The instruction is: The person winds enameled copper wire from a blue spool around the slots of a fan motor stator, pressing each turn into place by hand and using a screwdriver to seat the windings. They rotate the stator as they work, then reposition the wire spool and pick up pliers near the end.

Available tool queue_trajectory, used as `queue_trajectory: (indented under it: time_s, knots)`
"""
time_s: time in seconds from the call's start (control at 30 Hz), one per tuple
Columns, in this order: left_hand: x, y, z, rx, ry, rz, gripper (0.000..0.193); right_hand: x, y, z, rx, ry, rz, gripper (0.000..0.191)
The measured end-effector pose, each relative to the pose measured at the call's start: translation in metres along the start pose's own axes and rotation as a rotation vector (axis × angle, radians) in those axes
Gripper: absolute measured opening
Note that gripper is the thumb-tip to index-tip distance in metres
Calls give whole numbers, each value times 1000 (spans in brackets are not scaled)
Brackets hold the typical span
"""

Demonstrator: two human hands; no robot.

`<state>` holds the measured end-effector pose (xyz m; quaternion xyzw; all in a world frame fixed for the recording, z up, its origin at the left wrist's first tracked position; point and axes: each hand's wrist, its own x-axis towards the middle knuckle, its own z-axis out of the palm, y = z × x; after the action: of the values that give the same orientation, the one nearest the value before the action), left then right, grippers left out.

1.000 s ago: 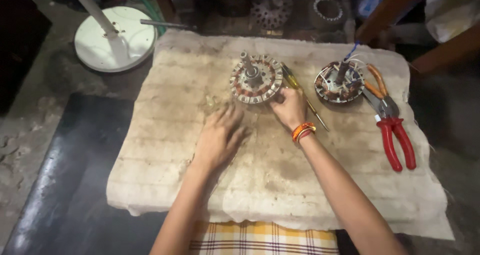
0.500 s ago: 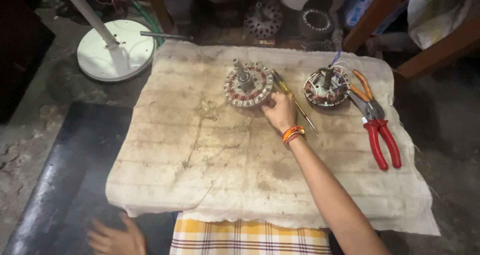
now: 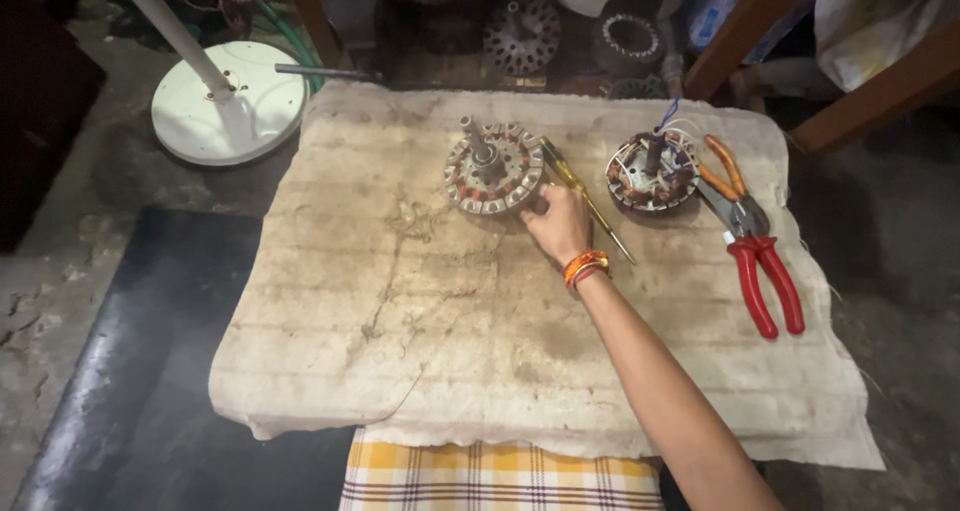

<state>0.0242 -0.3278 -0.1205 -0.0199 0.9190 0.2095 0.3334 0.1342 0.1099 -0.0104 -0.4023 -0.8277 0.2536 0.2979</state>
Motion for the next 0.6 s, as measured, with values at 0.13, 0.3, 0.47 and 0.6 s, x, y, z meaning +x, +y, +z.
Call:
queue_trajectory:
  time_s: [0.13,0.3,0.47,0.6]
  knots:
    - [3,-4,9,-15,0,-6,45,0,1,1,33,25,-29,18]
    - [20,-6,23,-31,35,13,44,-1,1,-1,-17,0,-22,18]
    - [35,-11,-17,-74,85,46,43,-2,0,-1,18,-16,23,20]
    - [43,-20,-52,-128,121,88,42,-1,2,-1,-5,-26,25,18]
